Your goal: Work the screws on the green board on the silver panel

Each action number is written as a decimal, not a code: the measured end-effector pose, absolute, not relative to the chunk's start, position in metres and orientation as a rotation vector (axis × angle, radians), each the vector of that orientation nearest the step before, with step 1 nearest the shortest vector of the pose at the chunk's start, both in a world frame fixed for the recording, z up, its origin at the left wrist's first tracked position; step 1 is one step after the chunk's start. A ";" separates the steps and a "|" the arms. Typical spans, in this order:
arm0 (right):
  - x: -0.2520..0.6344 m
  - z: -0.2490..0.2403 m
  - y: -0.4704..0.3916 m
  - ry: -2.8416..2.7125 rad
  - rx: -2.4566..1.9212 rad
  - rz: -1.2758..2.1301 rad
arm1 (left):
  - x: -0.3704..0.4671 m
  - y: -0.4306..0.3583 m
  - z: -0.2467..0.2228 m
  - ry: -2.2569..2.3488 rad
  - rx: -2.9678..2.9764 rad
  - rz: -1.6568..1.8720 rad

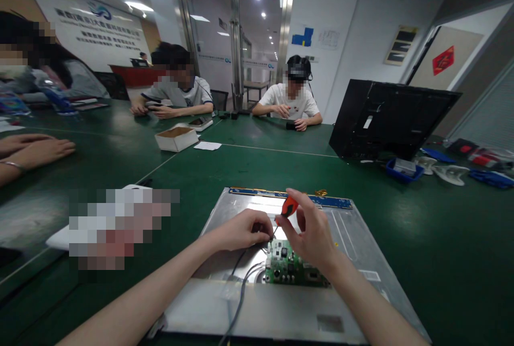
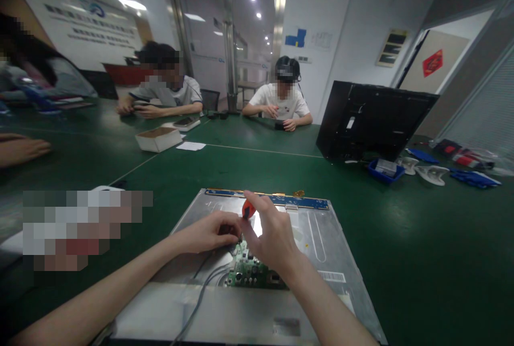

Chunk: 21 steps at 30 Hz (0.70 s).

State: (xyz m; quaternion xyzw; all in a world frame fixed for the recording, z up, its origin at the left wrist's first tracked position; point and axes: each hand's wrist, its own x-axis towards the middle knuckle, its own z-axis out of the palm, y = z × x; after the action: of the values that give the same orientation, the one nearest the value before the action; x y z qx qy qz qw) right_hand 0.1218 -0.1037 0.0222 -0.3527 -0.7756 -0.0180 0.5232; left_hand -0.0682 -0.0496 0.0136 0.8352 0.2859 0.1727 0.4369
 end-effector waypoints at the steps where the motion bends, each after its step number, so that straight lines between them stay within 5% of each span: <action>1: 0.122 0.022 -0.103 -1.862 -0.833 -0.055 | -0.068 -0.049 0.013 0.706 2.083 0.431; 21: 0.122 0.023 -0.102 -1.855 -0.835 -0.056 | -0.070 -0.048 0.011 0.707 2.091 0.445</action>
State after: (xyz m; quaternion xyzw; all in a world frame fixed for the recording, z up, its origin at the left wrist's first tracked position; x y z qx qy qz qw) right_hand 0.1220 -0.1022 0.0227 -0.3490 -0.7756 -0.0232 0.5254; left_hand -0.0699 -0.0480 0.0109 0.8383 0.2834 0.1784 0.4303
